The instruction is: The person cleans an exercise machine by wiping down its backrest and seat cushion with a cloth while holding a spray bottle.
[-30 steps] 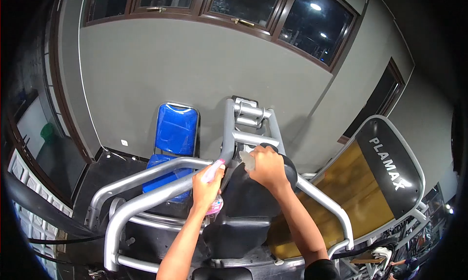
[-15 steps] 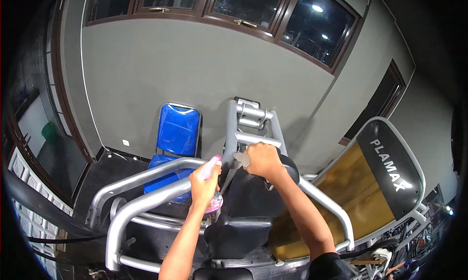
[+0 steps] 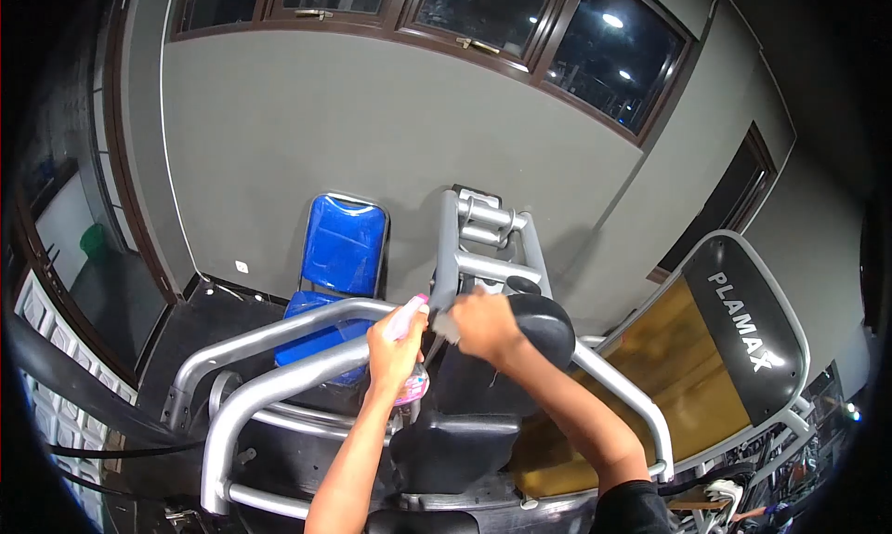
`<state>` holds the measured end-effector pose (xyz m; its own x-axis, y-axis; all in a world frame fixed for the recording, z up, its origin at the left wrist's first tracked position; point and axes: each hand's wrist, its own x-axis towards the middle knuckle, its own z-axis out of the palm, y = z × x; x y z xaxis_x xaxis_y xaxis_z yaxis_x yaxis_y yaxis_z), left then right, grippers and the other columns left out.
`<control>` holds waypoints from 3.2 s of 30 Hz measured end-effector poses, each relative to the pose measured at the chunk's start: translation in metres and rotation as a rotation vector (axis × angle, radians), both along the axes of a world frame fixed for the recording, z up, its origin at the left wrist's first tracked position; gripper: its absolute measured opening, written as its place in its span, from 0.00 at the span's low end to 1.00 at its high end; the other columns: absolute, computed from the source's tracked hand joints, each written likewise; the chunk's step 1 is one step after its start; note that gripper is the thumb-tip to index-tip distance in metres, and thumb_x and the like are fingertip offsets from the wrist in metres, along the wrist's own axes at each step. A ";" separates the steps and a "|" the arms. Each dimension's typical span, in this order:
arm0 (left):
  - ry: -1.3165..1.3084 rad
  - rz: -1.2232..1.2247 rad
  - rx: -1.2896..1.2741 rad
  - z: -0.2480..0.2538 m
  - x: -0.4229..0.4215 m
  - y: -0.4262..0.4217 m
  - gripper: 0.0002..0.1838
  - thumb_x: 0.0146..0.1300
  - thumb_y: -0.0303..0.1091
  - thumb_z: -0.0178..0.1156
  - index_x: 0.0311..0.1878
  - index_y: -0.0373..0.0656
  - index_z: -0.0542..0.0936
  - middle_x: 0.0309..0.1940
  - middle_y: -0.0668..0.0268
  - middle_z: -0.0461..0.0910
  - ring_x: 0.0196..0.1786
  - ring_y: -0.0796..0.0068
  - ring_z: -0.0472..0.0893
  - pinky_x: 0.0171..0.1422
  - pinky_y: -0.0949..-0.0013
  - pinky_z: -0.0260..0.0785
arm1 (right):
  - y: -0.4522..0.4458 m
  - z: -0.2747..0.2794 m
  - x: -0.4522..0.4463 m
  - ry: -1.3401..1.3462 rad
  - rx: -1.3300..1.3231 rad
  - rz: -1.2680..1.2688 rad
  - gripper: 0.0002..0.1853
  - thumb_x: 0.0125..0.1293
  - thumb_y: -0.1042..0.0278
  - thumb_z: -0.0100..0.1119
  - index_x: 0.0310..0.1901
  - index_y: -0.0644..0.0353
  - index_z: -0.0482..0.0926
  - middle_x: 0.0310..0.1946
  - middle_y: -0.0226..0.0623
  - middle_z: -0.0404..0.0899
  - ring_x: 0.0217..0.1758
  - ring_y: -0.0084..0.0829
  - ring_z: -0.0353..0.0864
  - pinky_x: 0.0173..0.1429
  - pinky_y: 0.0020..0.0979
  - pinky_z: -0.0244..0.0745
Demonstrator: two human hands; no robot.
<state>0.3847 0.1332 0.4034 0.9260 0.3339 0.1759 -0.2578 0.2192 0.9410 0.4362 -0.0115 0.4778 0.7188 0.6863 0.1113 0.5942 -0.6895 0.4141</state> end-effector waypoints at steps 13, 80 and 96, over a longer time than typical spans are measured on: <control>0.003 -0.039 0.067 0.003 -0.002 -0.004 0.17 0.65 0.39 0.64 0.49 0.34 0.83 0.28 0.64 0.83 0.17 0.81 0.74 0.17 0.75 0.64 | -0.010 -0.044 -0.050 0.031 0.029 0.195 0.04 0.45 0.70 0.63 0.26 0.55 0.83 0.33 0.31 0.80 0.46 0.36 0.78 0.33 0.32 0.81; -0.114 -0.256 0.302 -0.022 -0.025 -0.060 0.11 0.67 0.32 0.61 0.45 0.33 0.81 0.36 0.64 0.79 0.22 0.80 0.77 0.22 0.75 0.68 | -0.139 -0.049 -0.058 -0.369 1.115 -0.033 0.16 0.45 0.74 0.71 0.39 0.49 0.85 0.42 0.29 0.81 0.42 0.37 0.79 0.43 0.36 0.79; -0.072 -0.201 0.364 -0.020 -0.038 -0.065 0.14 0.66 0.35 0.63 0.47 0.32 0.81 0.39 0.63 0.80 0.21 0.79 0.78 0.22 0.74 0.68 | -0.148 -0.046 -0.056 -0.317 1.124 -0.084 0.15 0.45 0.72 0.72 0.39 0.53 0.85 0.42 0.31 0.81 0.43 0.40 0.78 0.46 0.38 0.77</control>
